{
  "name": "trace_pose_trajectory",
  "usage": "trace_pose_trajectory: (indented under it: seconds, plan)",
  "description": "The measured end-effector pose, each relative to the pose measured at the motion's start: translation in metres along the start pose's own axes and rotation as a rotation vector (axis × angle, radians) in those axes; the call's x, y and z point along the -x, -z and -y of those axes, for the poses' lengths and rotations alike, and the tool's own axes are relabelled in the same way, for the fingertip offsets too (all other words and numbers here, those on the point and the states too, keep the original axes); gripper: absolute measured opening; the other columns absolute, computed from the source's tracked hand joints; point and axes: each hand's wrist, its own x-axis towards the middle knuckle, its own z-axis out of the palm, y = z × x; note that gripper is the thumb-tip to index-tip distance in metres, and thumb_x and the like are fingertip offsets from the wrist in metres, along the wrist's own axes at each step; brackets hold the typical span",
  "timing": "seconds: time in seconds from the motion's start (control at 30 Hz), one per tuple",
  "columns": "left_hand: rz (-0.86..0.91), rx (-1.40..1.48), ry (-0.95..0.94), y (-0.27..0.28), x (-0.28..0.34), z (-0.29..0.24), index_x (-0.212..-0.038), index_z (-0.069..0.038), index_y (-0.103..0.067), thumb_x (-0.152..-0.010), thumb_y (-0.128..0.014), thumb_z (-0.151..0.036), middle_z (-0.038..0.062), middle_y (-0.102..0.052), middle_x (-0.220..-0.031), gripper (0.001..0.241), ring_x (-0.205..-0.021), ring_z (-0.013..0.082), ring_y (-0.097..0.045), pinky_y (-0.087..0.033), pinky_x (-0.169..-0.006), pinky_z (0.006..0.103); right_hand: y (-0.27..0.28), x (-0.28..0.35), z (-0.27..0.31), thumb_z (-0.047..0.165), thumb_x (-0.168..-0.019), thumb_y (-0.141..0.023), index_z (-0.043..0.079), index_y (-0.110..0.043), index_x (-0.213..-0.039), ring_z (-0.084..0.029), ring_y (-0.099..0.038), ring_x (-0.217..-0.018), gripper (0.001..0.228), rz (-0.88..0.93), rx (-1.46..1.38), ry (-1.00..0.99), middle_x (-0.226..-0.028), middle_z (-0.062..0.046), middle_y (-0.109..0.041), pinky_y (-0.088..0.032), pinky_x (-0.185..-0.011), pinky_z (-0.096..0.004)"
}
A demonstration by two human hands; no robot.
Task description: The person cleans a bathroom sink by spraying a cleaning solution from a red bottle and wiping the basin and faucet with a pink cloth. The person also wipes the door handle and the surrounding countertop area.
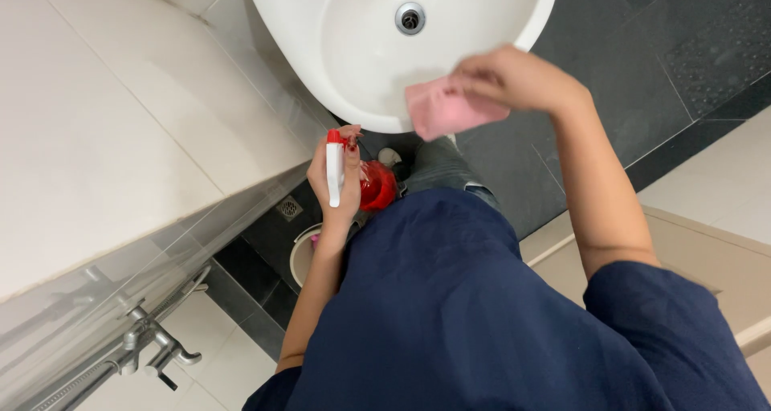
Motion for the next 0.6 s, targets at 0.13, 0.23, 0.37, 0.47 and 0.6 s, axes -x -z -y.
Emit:
trace_pose_trajectory:
  seconds: [0.13, 0.23, 0.37, 0.47, 0.6]
  plan:
    - [-0.011, -0.001, 0.054, 0.002, 0.002, 0.0, -0.117, 0.002, -0.063, -0.108, -0.063, -0.024, 0.014, -0.071, -0.123, 0.028, -0.082, 0.0077, -0.059, -0.05, -0.076, 0.0228, -0.033, -0.055, -0.053, 0.031, -0.102, -0.068, 0.012, -0.076, -0.113, -0.026, -0.069, -0.087, 0.023, -0.222, 0.329, 0.066, -0.093, -0.01, -0.074, -0.054, -0.082, -0.042]
    - [-0.008, -0.038, -0.074, 0.005, 0.003, -0.001, -0.123, 0.003, -0.063, -0.115, -0.063, -0.022, 0.015, -0.071, -0.127, 0.026, -0.11, 0.0141, -0.066, -0.053, -0.1, 0.0276, -0.082, -0.078, -0.086, 0.039, -0.092, -0.069, 0.015, -0.075, -0.11, -0.028, -0.072, -0.101, 0.031, -0.485, 0.74, 0.272, -0.106, -0.009, -0.078, -0.054, -0.09, -0.043]
    - [-0.043, 0.034, 0.063, 0.01, 0.004, 0.004, -0.12, 0.004, -0.062, -0.109, -0.064, -0.023, 0.015, -0.071, -0.125, 0.029, -0.078, 0.0069, -0.058, -0.049, -0.072, 0.0225, -0.095, -0.08, -0.088, 0.05, -0.103, -0.051, 0.013, -0.077, -0.115, -0.034, -0.07, -0.098, 0.048, 0.0, 0.47, -0.215, -0.105, -0.014, -0.076, -0.053, -0.091, -0.049]
    - [-0.046, 0.038, 0.051, 0.012, 0.007, -0.001, -0.121, 0.004, -0.062, -0.11, -0.063, -0.023, 0.015, -0.07, -0.126, 0.029, -0.077, 0.006, -0.058, -0.05, -0.072, 0.0219, -0.088, -0.071, -0.065, 0.058, -0.108, -0.039, 0.011, -0.075, -0.123, -0.034, -0.072, -0.095, 0.061, 0.315, 0.322, -0.432, -0.102, -0.016, -0.076, -0.053, -0.094, -0.05]
    - [-0.068, 0.045, 0.112, 0.012, 0.009, 0.0, -0.117, 0.004, -0.062, -0.107, -0.063, -0.025, 0.016, -0.071, -0.122, 0.03, -0.067, 0.005, -0.055, -0.048, -0.062, 0.0211, -0.113, -0.057, -0.096, 0.065, -0.105, -0.031, 0.01, -0.067, -0.134, -0.034, -0.071, -0.101, 0.071, 0.292, 0.519, -0.193, -0.11, -0.016, -0.075, -0.049, -0.095, -0.05]
